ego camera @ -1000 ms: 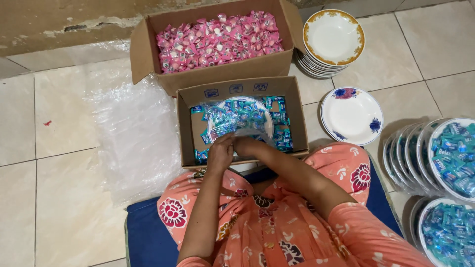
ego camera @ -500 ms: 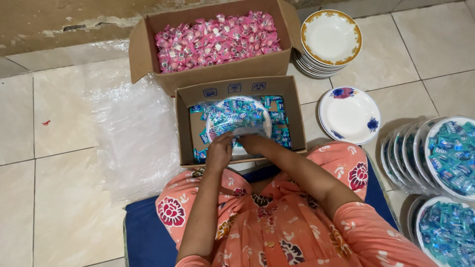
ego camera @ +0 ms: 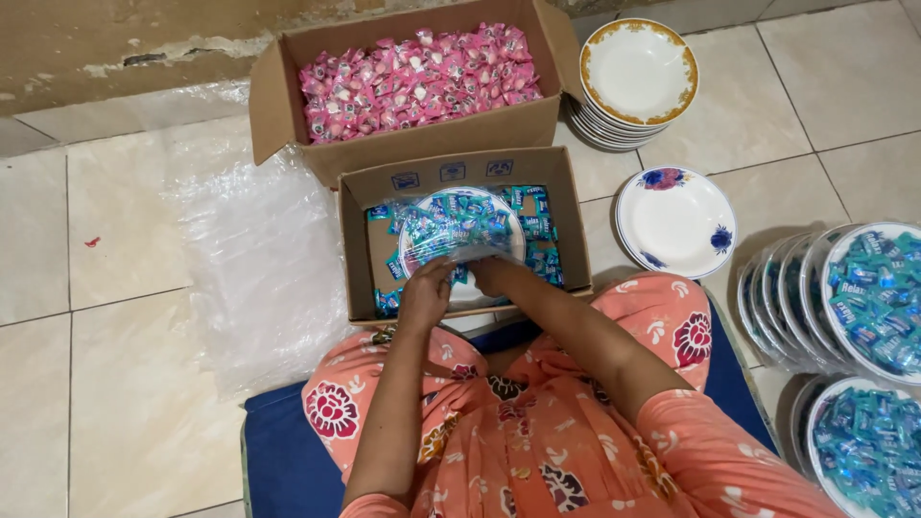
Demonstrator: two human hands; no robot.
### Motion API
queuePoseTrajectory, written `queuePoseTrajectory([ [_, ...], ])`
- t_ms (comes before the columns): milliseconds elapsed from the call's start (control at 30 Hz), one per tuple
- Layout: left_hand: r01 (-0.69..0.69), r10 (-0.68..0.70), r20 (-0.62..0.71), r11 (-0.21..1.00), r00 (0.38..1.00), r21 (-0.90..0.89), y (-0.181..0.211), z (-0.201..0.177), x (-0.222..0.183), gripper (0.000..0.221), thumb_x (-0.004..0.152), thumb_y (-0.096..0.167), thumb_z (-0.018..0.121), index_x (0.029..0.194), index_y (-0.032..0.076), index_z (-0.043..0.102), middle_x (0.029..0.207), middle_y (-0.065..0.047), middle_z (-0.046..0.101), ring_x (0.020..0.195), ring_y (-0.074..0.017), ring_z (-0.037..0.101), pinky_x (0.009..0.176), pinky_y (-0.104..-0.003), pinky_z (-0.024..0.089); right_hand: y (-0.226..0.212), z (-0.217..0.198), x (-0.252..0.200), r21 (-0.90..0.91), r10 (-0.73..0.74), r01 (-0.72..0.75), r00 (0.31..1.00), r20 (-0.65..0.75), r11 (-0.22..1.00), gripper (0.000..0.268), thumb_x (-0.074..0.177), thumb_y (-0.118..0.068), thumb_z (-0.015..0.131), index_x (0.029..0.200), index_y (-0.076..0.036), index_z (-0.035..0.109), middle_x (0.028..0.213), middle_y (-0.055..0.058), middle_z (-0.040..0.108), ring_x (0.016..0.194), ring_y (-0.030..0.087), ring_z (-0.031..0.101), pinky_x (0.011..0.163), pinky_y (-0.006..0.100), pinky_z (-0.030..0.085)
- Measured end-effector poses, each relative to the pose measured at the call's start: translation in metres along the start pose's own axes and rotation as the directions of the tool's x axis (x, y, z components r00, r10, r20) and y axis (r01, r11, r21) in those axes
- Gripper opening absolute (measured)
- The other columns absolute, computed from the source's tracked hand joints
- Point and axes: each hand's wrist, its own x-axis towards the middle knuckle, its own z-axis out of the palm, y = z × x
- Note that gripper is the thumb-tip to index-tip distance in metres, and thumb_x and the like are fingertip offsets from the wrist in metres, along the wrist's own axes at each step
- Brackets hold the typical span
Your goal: The person places blue candies into a clear plastic bag positioned over a white plate inside a cardboard box.
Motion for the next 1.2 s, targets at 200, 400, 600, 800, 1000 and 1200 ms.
queuePoseTrajectory([
  [200, 0.035, -0.034, 0.035, 0.999, 0.999, -0.040, 0.004, -0.002, 0.002, 0.037, 0.087, 0.008, 0.057, 0.117, 0.016, 0.078, 0.134, -0.006, 0.069, 0.120, -0.0354, 0.065, 0.099, -0.046, 0.055, -0.063, -0.071, -0.073, 0.151, -0.205, 0.206, 0.979, -0.023, 0.967, 0.050, 0.100, -0.017, 0.051, 0.147, -0.001, 0.050, 0.138, 0.036, 0.055, 0.121, 0.055, 0.059, 0.100, 0.059, 0.051],
  [400, 0.047, -0.046, 0.009, 0.988, 0.999, -0.145, 0.021, -0.018, 0.001, 0.041, 0.085, 0.001, 0.055, 0.117, 0.012, 0.078, 0.143, -0.011, 0.061, 0.126, -0.0444, 0.058, 0.103, -0.054, 0.052, -0.042, -0.032, -0.033, 0.134, -0.255, 0.259, 0.966, -0.045, 0.957, 0.054, 0.101, -0.016, 0.055, 0.149, 0.005, 0.044, 0.152, 0.034, 0.044, 0.133, 0.053, 0.050, 0.111, 0.058, 0.044],
  [600, 0.247, -0.293, -0.122, 0.922, 0.948, -0.297, -0.009, -0.039, 0.020, 0.015, 0.090, -0.001, 0.058, 0.099, 0.007, 0.067, 0.138, -0.019, 0.056, 0.125, -0.0487, 0.056, 0.100, -0.053, 0.051, -0.062, -0.136, -0.133, 0.542, -0.470, 0.400, 0.883, -0.011, 0.739, 0.034, 0.103, -0.018, 0.056, 0.130, 0.001, 0.066, 0.122, 0.033, 0.068, 0.114, 0.053, 0.063, 0.098, 0.061, 0.051],
  [800, 0.553, -0.662, 0.240, 0.735, 0.710, 0.393, -0.150, 0.010, 0.050, 0.047, 0.079, 0.013, 0.070, 0.126, 0.010, 0.071, 0.126, -0.020, 0.068, 0.110, -0.0427, 0.070, 0.085, -0.053, 0.061, 0.037, -0.117, -0.110, 0.851, 0.166, 0.383, 0.871, -0.462, 0.359, 0.021, 0.108, -0.007, 0.051, 0.110, -0.004, 0.071, 0.100, 0.017, 0.073, 0.096, 0.029, 0.073, 0.081, 0.042, 0.060],
  [1000, 0.292, -0.610, 0.706, 0.792, 0.359, 0.536, -0.149, 0.030, 0.038, 0.104, 0.078, 0.004, 0.075, 0.161, -0.008, 0.014, 0.164, -0.039, 0.011, 0.152, -0.0561, 0.007, 0.120, -0.066, 0.025, 0.070, -0.033, -0.105, 0.088, 0.251, -0.253, 0.967, 0.036, 0.963, 0.046, 0.106, -0.004, 0.038, 0.148, -0.009, 0.054, 0.131, 0.013, 0.066, 0.122, 0.024, 0.063, 0.112, 0.035, 0.047],
  [1200, 0.310, -0.626, 0.656, 0.779, 0.421, 0.545, -0.074, -0.012, 0.027, 0.078, 0.081, 0.008, 0.072, 0.148, -0.003, 0.035, 0.153, -0.033, 0.032, 0.144, -0.0490, 0.027, 0.113, -0.060, 0.035, 0.066, -0.035, -0.078, -0.207, 0.100, -0.023, 0.926, 0.365, 0.978, 0.051, 0.091, -0.046, 0.067, 0.124, -0.007, 0.073, 0.119, 0.021, 0.073, 0.118, 0.037, 0.068, 0.094, 0.047, 0.059],
])
